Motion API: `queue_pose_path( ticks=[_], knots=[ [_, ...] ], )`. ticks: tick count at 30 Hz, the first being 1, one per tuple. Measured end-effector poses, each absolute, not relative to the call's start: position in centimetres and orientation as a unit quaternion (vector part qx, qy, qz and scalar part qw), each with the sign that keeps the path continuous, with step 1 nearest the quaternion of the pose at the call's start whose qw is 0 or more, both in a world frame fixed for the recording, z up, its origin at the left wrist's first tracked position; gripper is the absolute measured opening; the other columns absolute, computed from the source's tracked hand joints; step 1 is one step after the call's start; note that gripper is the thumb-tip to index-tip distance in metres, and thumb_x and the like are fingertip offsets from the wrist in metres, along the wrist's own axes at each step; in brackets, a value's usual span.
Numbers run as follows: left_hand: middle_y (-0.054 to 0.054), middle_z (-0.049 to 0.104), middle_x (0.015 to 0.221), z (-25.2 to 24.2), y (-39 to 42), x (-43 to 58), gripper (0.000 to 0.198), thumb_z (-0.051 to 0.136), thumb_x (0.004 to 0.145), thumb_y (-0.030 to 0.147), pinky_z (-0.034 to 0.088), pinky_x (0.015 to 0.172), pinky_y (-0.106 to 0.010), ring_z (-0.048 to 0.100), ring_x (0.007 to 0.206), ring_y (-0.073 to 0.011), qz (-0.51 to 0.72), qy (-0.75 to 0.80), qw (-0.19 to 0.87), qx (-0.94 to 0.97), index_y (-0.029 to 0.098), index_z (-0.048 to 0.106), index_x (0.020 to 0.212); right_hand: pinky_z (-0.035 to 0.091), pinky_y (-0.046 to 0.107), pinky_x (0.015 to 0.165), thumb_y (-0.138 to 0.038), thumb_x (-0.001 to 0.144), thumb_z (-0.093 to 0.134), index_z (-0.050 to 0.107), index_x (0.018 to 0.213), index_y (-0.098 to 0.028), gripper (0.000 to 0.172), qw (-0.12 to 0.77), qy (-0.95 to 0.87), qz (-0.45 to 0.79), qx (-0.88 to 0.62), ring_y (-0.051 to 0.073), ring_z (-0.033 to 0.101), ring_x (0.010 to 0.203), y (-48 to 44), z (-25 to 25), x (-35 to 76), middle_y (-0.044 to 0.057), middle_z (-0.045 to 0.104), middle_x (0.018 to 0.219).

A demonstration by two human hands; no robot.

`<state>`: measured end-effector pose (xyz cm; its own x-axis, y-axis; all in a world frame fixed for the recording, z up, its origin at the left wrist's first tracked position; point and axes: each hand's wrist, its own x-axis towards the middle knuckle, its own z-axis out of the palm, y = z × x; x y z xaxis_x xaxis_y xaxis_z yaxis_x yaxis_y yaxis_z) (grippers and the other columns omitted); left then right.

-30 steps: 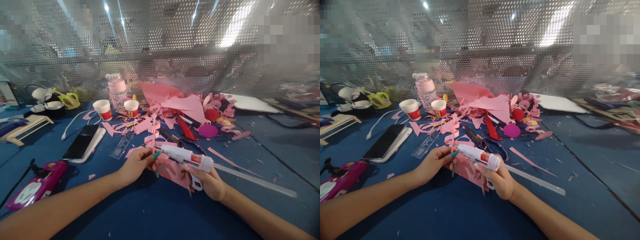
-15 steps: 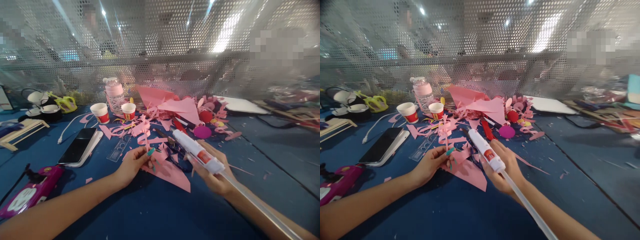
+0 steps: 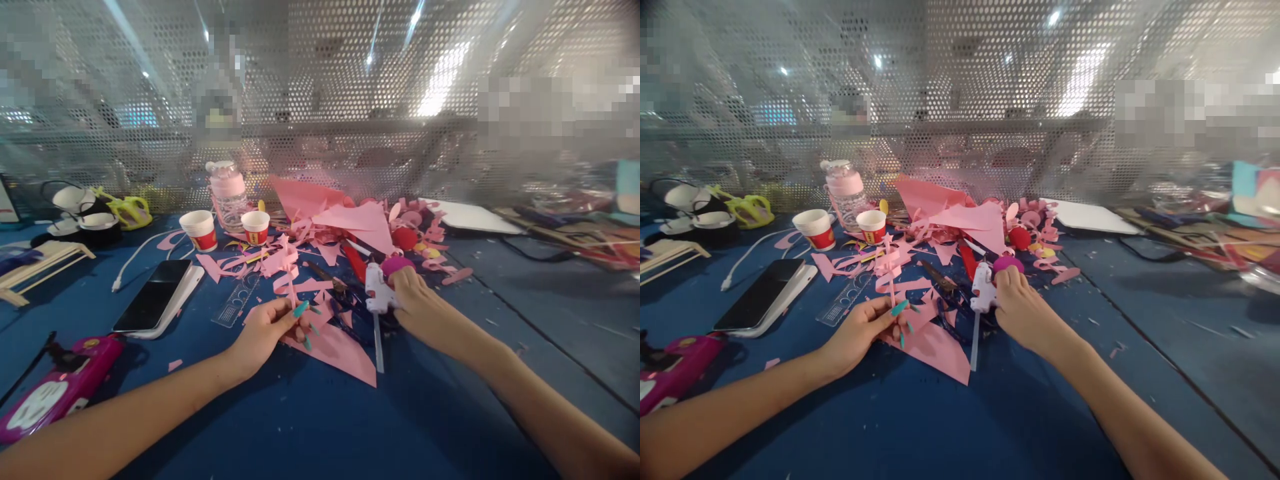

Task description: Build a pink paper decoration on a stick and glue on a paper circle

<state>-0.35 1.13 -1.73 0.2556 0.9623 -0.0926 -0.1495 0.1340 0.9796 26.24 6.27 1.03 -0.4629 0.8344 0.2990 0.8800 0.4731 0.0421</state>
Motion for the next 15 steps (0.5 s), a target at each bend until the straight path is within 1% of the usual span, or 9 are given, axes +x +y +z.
queue_pose_path(
  ticks=[2,4,6,8,10,11,12,13,15],
  knots=[
    [-0.002,0.062,0.069,-1.6,1.0,-0.4,0.02,0.056,0.081,0.033,0.047,0.056,-0.019,0.058,0.056,-0.0074,0.438,0.412,0.628,0.494,0.013,0.061,0.079,0.046,0.041,0.072,-0.006,0.058,0.04,0.034,0.084,-0.021,0.03,0.126,-0.845,-0.106,-0.509,0.027,0.047,0.086,6.3,1.1,26.1,0.013,0.047,0.092],
    [-0.001,0.062,0.069,-1.5,0.9,-0.3,0.02,0.057,0.081,0.033,0.047,0.056,-0.018,0.059,0.056,-0.0071,0.443,0.407,0.629,0.493,0.013,0.061,0.079,0.044,0.046,0.077,-0.01,0.061,0.042,0.038,0.089,-0.019,0.029,0.154,-0.842,-0.124,-0.501,0.029,0.044,0.09,6.1,1.6,26.0,0.014,0.047,0.097],
    [-0.001,0.062,0.069,-1.5,0.9,-0.2,0.021,0.058,0.08,0.033,0.046,0.054,-0.017,0.058,0.056,-0.0066,0.448,0.403,0.63,0.49,0.013,0.061,0.078,0.039,0.051,0.085,-0.015,0.068,0.044,0.042,0.096,-0.015,0.028,0.21,-0.846,-0.13,-0.472,0.031,0.043,0.097,5.8,2.3,25.7,0.015,0.047,0.1],
    [-0.001,0.062,0.069,-1.5,1.0,-0.2,0.022,0.059,0.079,0.034,0.046,0.054,-0.017,0.057,0.054,-0.0062,0.454,0.396,0.634,0.485,0.012,0.061,0.077,0.035,0.051,0.089,-0.02,0.076,0.046,0.044,0.099,-0.015,0.024,0.292,-0.846,-0.085,-0.438,0.029,0.044,0.099,5.5,2.7,25.2,0.013,0.049,0.101],
    [-0.002,0.063,0.069,-1.5,1.0,-0.1,0.023,0.062,0.076,0.035,0.047,0.054,-0.018,0.057,0.053,-0.0062,0.46,0.385,0.647,0.47,0.012,0.061,0.077,0.042,0.045,0.082,-0.025,0.082,0.046,0.047,0.099,-0.019,0.019,0.371,-0.828,0.054,-0.416,0.023,0.05,0.09,5.2,2.8,24.2,0.009,0.052,0.096],
    [-0.002,0.063,0.069,-1.5,1.0,-0.1,0.024,0.063,0.075,0.036,0.048,0.054,-0.019,0.057,0.052,-0.0063,0.462,0.378,0.656,0.463,0.012,0.061,0.077,0.046,0.039,0.074,-0.027,0.084,0.045,0.047,0.101,-0.02,0.019,0.397,-0.809,0.161,-0.403,0.019,0.053,0.081,5.1,2.8,23.5,0.006,0.053,0.091],
    [-0.001,0.064,0.069,-1.5,1.0,-0.1,0.025,0.064,0.074,0.036,0.048,0.054,-0.019,0.057,0.051,-0.0063,0.461,0.37,0.665,0.457,0.012,0.061,0.079,0.048,0.033,0.064,-0.029,0.085,0.045,0.046,0.104,-0.021,0.021,0.404,-0.782,0.275,-0.386,0.016,0.054,0.072,5.0,2.6,22.8,0.004,0.053,0.086],
    [-0.001,0.064,0.068,-1.4,1.0,-0.1,0.026,0.065,0.073,0.036,0.048,0.053,-0.019,0.056,0.05,-0.0063,0.458,0.362,0.674,0.453,0.012,0.062,0.08,0.047,0.028,0.054,-0.031,0.085,0.046,0.043,0.109,-0.022,0.026,0.398,-0.755,0.374,-0.362,0.013,0.053,0.062,5.0,2.5,22.0,0.002,0.052,0.08],
    [-0.001,0.064,0.066,-1.3,0.9,-0.1,0.028,0.068,0.07,0.037,0.047,0.051,-0.019,0.055,0.048,-0.0061,0.45,0.345,0.689,0.451,0.011,0.062,0.081,0.043,0.022,0.046,-0.033,0.083,0.05,0.042,0.111,-0.024,0.03,0.39,-0.712,0.493,-0.313,0.008,0.05,0.051,5.2,2.2,20.5,-0.002,0.05,0.074]
  ],
)
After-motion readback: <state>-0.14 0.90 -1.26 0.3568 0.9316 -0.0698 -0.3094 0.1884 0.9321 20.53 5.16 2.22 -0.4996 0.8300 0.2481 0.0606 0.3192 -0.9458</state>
